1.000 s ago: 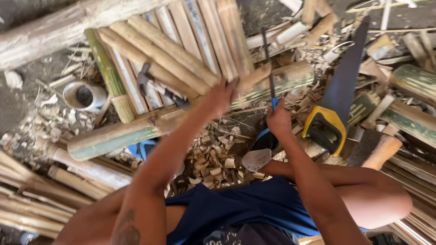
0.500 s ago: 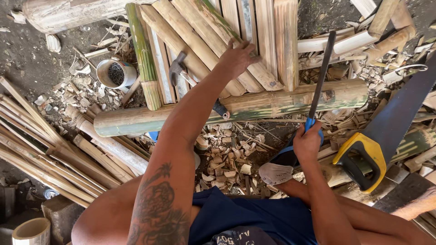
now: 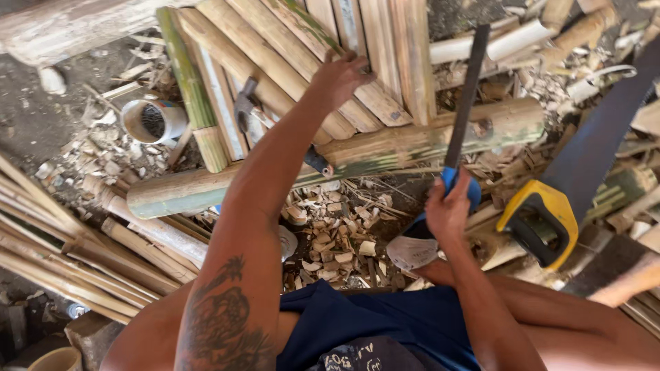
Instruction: The person assembles a bamboo structure by placing bamboo strips into a frame, hammering nails to secure them, and using a knife to trim excess material. The person works methodically, adjusting the strips and securing them with a hammer.
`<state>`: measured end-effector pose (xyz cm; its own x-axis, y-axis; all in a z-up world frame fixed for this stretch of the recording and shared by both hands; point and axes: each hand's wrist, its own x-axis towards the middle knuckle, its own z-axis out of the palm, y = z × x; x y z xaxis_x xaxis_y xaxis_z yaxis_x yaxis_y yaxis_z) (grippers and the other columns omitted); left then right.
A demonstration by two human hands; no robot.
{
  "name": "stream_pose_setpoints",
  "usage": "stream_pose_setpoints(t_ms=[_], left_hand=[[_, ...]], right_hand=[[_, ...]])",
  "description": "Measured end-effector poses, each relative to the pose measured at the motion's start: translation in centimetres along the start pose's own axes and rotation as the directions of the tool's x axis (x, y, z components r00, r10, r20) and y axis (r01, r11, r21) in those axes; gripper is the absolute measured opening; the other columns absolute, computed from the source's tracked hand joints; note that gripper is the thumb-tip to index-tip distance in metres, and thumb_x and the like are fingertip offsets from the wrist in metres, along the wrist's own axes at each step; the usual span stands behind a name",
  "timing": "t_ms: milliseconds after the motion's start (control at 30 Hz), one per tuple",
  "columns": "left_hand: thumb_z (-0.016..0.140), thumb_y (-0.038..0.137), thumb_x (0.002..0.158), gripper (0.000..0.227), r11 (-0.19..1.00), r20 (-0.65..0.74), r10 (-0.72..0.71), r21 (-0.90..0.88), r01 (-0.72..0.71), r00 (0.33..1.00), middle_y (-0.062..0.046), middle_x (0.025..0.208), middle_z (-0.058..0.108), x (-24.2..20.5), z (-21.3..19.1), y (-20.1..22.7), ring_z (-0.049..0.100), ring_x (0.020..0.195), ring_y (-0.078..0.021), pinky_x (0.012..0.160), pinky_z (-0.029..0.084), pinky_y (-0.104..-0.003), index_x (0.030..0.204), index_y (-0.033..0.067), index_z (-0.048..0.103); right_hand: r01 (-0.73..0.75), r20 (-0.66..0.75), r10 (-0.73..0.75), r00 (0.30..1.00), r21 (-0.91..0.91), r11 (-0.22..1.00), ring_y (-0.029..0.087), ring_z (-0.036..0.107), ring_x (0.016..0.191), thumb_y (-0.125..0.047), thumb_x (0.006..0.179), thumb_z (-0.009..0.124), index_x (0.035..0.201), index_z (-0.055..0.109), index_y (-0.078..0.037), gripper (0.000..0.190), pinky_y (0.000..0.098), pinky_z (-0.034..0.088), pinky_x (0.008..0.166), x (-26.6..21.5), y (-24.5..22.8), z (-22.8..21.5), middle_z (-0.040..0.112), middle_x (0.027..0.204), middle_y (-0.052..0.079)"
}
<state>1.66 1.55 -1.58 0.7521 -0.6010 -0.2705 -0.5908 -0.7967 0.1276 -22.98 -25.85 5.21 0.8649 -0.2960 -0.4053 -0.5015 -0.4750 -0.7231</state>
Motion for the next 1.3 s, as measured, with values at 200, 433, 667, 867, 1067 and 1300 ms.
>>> stream_pose_setpoints(t_ms=[200, 433, 667, 867, 1067, 1300], left_hand=[[0.064, 0.002, 0.092, 0.061, 1.0, 0.004, -0.022, 0.014, 0.022, 1.0, -0.006, 0.147, 0.052, -0.1, 0.1, -0.5, 0.043, 0.143, -0.0293, 0.113, 0.038, -0.06, 0.144, 0.0327, 0.061], [0.062, 0.002, 0.092, 0.053, 0.995, -0.058, -0.081, -0.059, 0.078, 0.995, -0.007, 0.148, 0.051, 0.2, 0.9, -0.2, 0.043, 0.142, -0.0305, 0.112, 0.04, -0.058, 0.134, 0.034, 0.07], [0.062, 0.002, 0.093, 0.051, 0.993, -0.057, -0.094, -0.075, 0.09, 0.994, -0.006, 0.144, 0.053, 0.3, 0.5, -0.1, 0.044, 0.14, -0.03, 0.112, 0.04, -0.057, 0.132, 0.0341, 0.071], [0.062, 0.002, 0.092, 0.05, 0.992, -0.069, -0.09, -0.092, 0.083, 0.994, -0.005, 0.137, 0.057, 0.3, 0.0, -0.2, 0.046, 0.137, -0.0281, 0.11, 0.042, -0.058, 0.131, 0.0325, 0.072], [0.061, 0.001, 0.092, 0.053, 0.995, -0.041, -0.081, -0.057, 0.078, 0.996, -0.006, 0.133, 0.057, -0.1, -0.5, 0.1, 0.048, 0.136, -0.0287, 0.111, 0.04, -0.059, 0.132, 0.034, 0.071], [0.069, 0.003, 0.084, 0.053, 0.968, 0.173, 0.113, 0.201, -0.148, 0.978, -0.016, 0.131, 0.053, -0.8, -6.3, 3.7, 0.059, 0.108, -0.0297, 0.083, 0.058, -0.041, 0.136, 0.0103, 0.061]], right_hand=[[0.313, 0.131, -0.293, 0.947, -0.173, 0.934, 0.045, 0.067, 0.074, -0.013, 0.106, 0.055, 0.151, 0.029, -0.007, 0.052, 0.0521, 0.053, 0.061, -3.4, 0.0, -1.9, 0.068, 0.091, 0.025], [0.302, 0.328, -0.192, 0.925, -0.331, 0.894, 0.046, 0.064, 0.073, -0.009, 0.099, 0.054, 0.165, 0.015, -0.017, 0.076, 0.0562, 0.051, 0.065, -6.8, -1.6, -5.4, 0.064, 0.088, 0.026], [0.315, 0.345, -0.183, 0.921, -0.379, 0.87, 0.046, 0.064, 0.074, -0.009, 0.097, 0.055, 0.164, 0.017, -0.019, 0.077, 0.0561, 0.051, 0.068, -7.7, -2.9, -5.7, 0.064, 0.088, 0.024], [0.288, 0.363, -0.125, 0.924, -0.442, 0.85, 0.045, 0.064, 0.074, -0.011, 0.097, 0.053, 0.164, 0.014, -0.019, 0.078, 0.0552, 0.053, 0.069, -8.2, -3.5, -5.8, 0.064, 0.09, 0.024], [0.265, 0.413, -0.079, 0.907, -0.415, 0.87, 0.046, 0.067, 0.082, -0.012, 0.091, 0.056, 0.164, 0.014, -0.023, 0.085, 0.0573, 0.051, 0.076, -8.7, -4.7, -8.7, 0.069, 0.09, 0.026], [0.241, 0.189, -0.208, 0.96, -0.176, 0.954, 0.051, 0.065, 0.086, -0.009, 0.093, 0.058, 0.152, 0.034, -0.006, 0.064, 0.0558, 0.051, 0.067, -10.8, -2.1, -12.0, 0.066, 0.101, 0.031]])
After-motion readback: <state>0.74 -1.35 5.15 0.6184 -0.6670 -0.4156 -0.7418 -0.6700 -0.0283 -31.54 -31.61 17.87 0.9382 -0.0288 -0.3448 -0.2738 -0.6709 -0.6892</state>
